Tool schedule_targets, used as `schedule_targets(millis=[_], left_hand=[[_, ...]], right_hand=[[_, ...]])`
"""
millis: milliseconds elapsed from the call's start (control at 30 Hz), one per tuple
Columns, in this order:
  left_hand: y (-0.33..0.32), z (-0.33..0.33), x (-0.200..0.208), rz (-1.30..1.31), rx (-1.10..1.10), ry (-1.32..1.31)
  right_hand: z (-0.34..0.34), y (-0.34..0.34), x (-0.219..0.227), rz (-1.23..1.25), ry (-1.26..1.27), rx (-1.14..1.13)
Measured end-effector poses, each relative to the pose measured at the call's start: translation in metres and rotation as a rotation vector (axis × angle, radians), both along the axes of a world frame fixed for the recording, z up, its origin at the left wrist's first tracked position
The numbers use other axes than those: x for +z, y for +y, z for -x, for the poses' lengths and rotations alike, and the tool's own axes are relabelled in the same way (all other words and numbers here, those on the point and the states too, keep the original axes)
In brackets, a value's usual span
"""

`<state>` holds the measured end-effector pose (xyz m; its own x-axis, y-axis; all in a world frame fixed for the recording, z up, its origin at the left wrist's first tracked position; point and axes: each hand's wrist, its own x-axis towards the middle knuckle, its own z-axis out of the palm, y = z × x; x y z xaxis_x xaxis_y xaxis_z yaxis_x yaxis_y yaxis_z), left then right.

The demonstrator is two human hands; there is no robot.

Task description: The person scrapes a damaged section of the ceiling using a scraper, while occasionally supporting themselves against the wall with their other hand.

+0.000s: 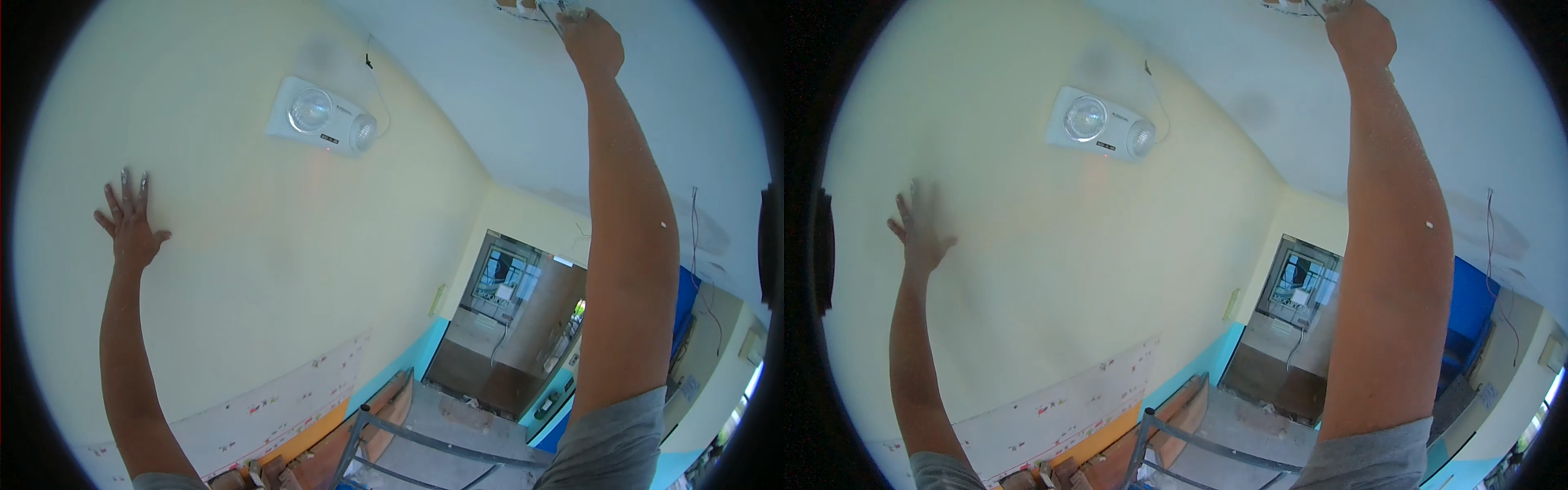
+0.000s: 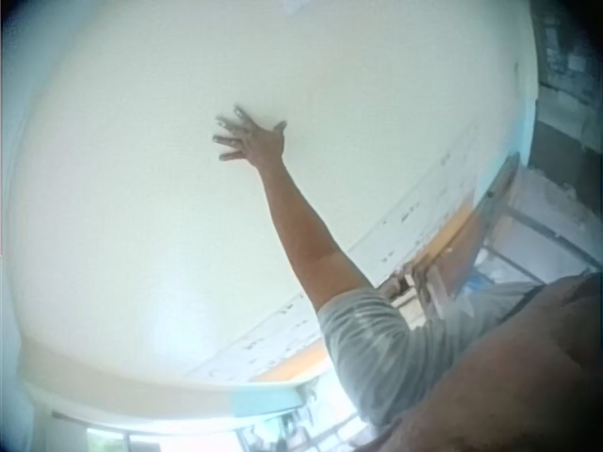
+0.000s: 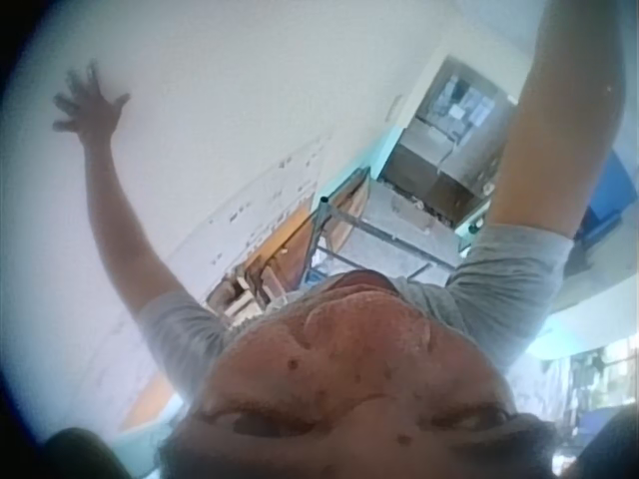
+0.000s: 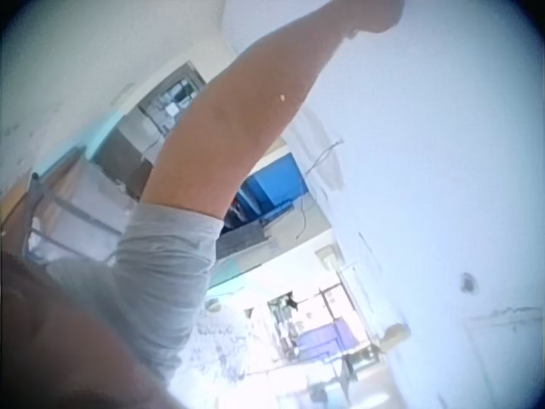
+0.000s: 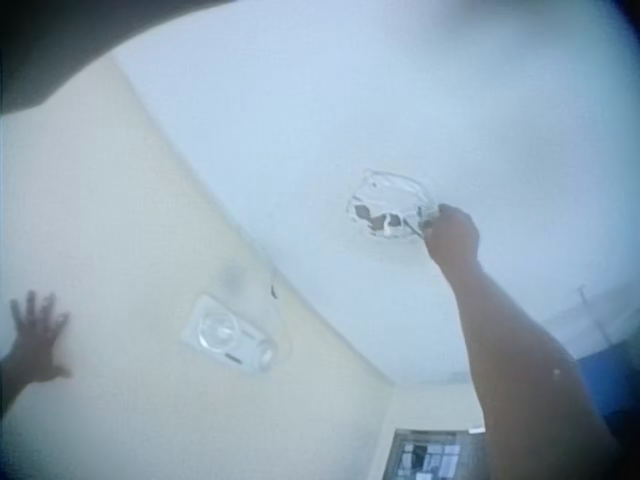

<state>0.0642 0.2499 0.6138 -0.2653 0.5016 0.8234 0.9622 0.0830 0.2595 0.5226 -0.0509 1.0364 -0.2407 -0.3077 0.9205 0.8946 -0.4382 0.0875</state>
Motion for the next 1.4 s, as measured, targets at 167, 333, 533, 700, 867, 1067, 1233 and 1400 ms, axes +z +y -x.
schedule_targets(millis=[167, 333, 533, 700, 867, 1067, 1233, 1400], left_hand=[[-0.022, -0.023, 0.021, 0.095, 0.000, -0.077], [-0.022, -0.017, 0.022, 0.132, -0.004, -0.056], [-0.025, -0.019, 0.027, 0.209, 0.029, -0.061], [-0.019, -0.011, 0.015, 0.125, 0.031, -0.031], [-0.017, -0.010, 0.015, 0.115, 0.017, -0.033], [-0.012, -0.009, 0.014, 0.096, -0.006, -0.033], [-0.012, -0.014, 0.012, 0.055, -0.044, -0.046], [-0.013, -0.010, 0.013, 0.066, -0.039, -0.043]], right_hand=[[-0.022, -0.014, 0.034, -0.092, -0.210, -0.039], [-0.040, 0.007, 0.031, 0.017, 0.045, -0.119], [-0.026, 0.004, 0.011, 0.164, -0.032, -0.078], [-0.015, 0.000, 0.004, -0.085, -0.226, 0.061], [-0.013, -0.015, 0.015, 0.085, -0.037, -0.061], [-0.010, -0.022, 0.020, 0.021, -0.286, 0.076], [0.010, -0.040, 0.036, 0.191, -0.157, -0.136], [-0.047, 0.006, 0.027, 0.180, -0.097, 0.085]])
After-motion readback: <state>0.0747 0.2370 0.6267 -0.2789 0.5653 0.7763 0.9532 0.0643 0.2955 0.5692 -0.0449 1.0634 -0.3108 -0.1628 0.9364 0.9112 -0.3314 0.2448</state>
